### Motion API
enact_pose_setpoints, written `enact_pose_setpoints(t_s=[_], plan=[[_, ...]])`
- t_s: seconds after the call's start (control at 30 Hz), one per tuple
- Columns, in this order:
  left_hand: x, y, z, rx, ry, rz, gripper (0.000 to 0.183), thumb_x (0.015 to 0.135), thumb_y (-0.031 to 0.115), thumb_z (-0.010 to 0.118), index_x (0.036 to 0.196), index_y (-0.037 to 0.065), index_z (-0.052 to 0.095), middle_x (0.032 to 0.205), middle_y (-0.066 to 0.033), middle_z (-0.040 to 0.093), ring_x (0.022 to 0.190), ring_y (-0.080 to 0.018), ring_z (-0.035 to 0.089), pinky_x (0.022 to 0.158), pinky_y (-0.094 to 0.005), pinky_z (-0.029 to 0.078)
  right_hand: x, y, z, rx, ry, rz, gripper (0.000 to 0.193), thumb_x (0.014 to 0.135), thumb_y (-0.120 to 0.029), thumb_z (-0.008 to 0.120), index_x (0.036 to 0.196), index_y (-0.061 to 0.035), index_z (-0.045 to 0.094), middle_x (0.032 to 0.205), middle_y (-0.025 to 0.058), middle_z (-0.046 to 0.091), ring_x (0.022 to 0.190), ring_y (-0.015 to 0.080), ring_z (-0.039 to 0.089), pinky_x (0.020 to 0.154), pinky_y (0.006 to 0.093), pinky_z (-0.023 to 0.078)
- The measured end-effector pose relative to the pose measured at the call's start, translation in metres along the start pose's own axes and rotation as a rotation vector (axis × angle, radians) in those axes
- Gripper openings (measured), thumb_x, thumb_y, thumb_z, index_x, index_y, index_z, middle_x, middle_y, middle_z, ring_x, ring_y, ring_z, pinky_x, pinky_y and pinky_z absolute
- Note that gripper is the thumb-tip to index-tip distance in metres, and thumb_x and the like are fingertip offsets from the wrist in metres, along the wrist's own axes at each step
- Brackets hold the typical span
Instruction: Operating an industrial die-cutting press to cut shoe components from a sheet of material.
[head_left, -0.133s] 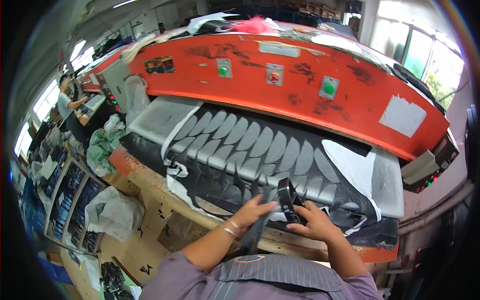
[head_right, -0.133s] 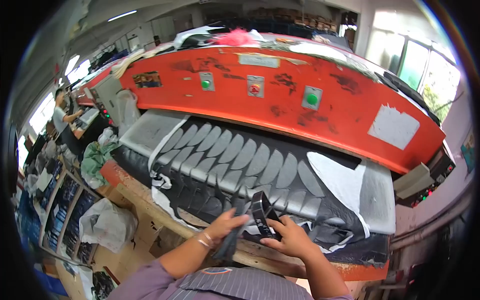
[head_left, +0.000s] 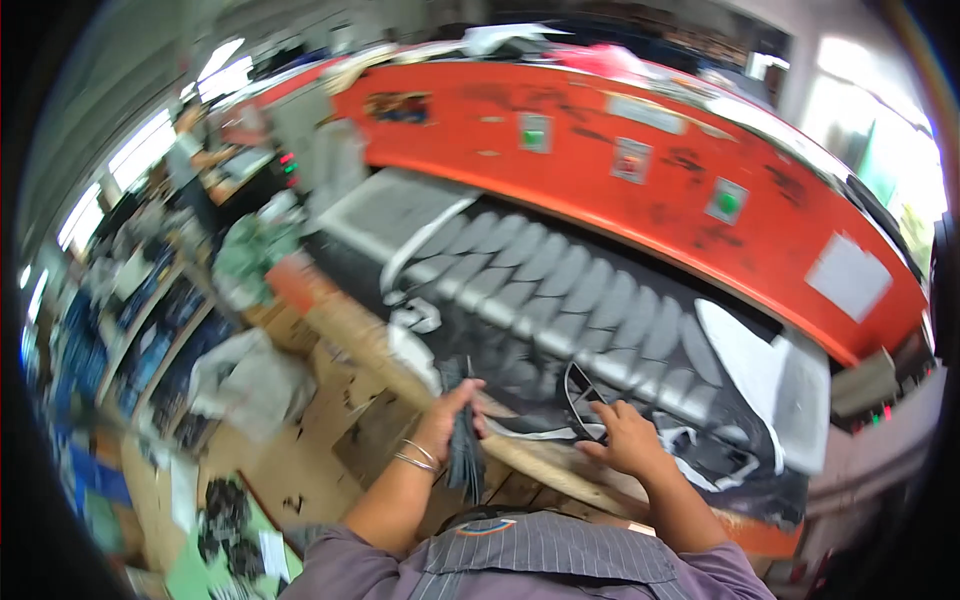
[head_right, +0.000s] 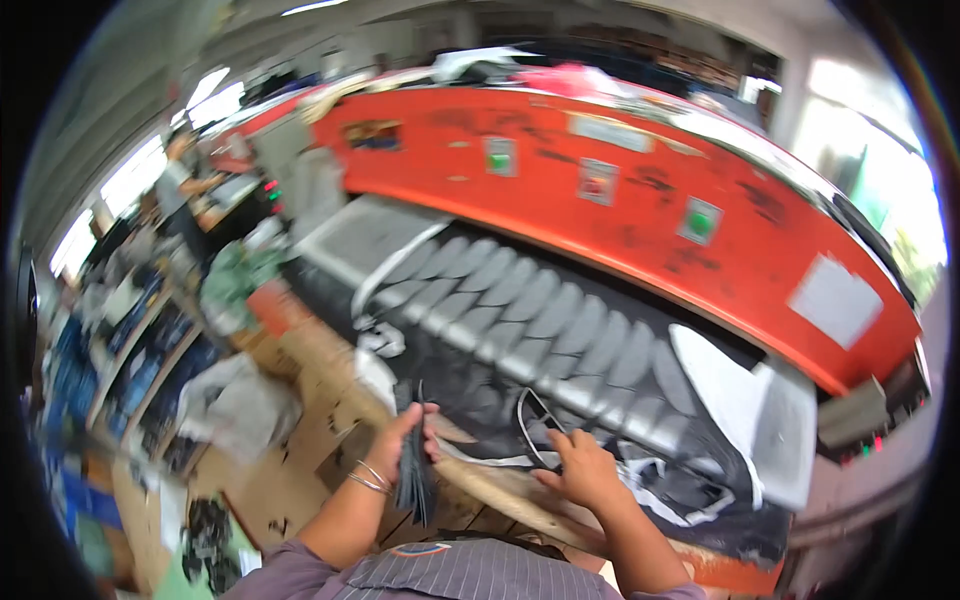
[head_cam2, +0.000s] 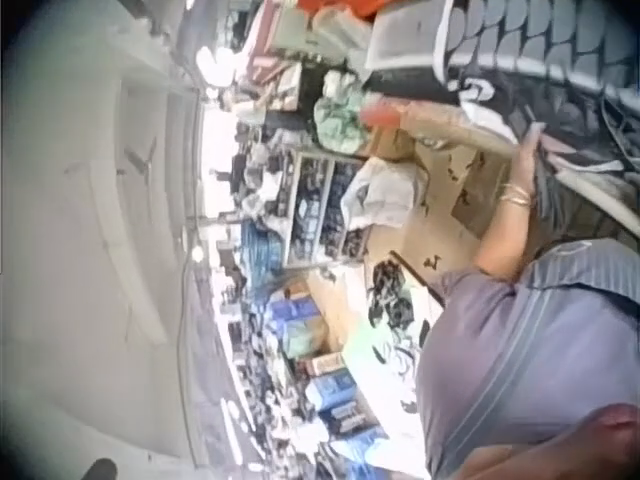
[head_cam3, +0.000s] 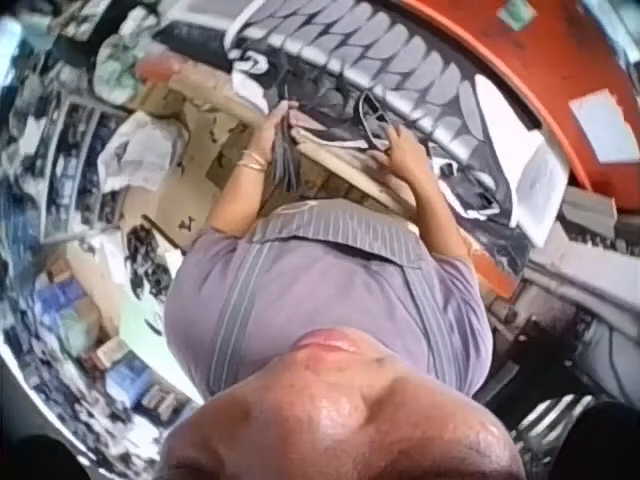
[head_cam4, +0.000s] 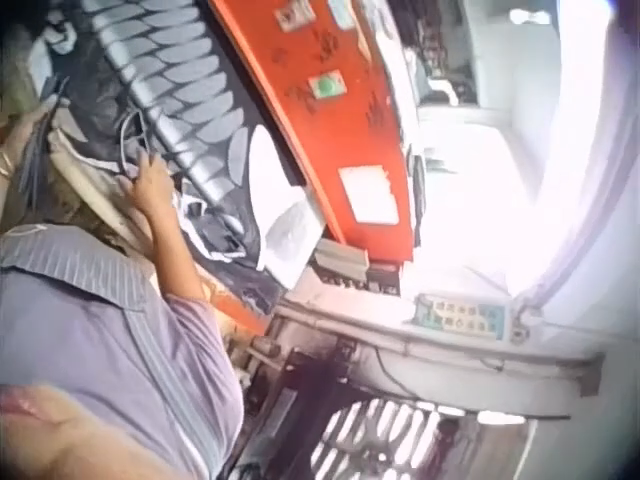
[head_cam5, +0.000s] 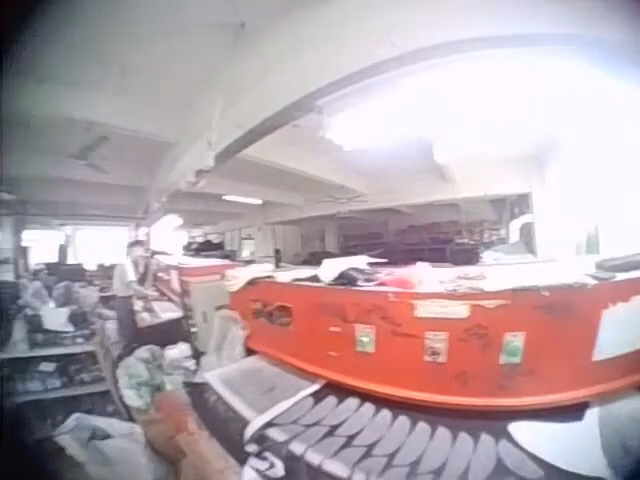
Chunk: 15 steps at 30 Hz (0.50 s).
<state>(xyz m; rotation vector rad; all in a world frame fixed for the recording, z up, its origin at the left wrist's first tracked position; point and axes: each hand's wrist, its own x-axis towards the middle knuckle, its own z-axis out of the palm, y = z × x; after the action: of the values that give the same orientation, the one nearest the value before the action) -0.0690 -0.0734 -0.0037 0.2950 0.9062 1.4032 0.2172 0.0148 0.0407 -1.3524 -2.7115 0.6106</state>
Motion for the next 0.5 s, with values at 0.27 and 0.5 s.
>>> enact_pose_setpoints(t_s=[0.27,0.5], plan=[[-0.245,-0.089,-0.238,-0.593,0.854,0.365,0.029,0.084,0.036,0.069,0.099,0.013,0.059,0.087,-0.005,0.063,0.076,-0.0242,0.061,0.073,-0.0421,0.051,0.026,0.125,0.019,-0.052,0.373,-0.012,0.059,0.087,-0.025,0.064,0.136,0.0009,0.043,0.132,0.0213,0.051,0.118,0.0336,0.052,0.103,0.0385,0.038],[-0.488,-0.254,-0.34,-1.211,1.276,1.05,0.046,0.084,0.039,0.063,0.119,0.012,0.051,0.113,-0.0131,0.058,0.109,-0.0313,0.056,0.094,-0.0562,0.044,0.086,0.284,-0.023,-0.616,0.423,0.344,0.067,0.091,-0.059,0.031,0.135,-0.0113,0.045,0.133,0.0234,0.048,0.117,0.0417,0.051,0.092,0.0618,0.039]])
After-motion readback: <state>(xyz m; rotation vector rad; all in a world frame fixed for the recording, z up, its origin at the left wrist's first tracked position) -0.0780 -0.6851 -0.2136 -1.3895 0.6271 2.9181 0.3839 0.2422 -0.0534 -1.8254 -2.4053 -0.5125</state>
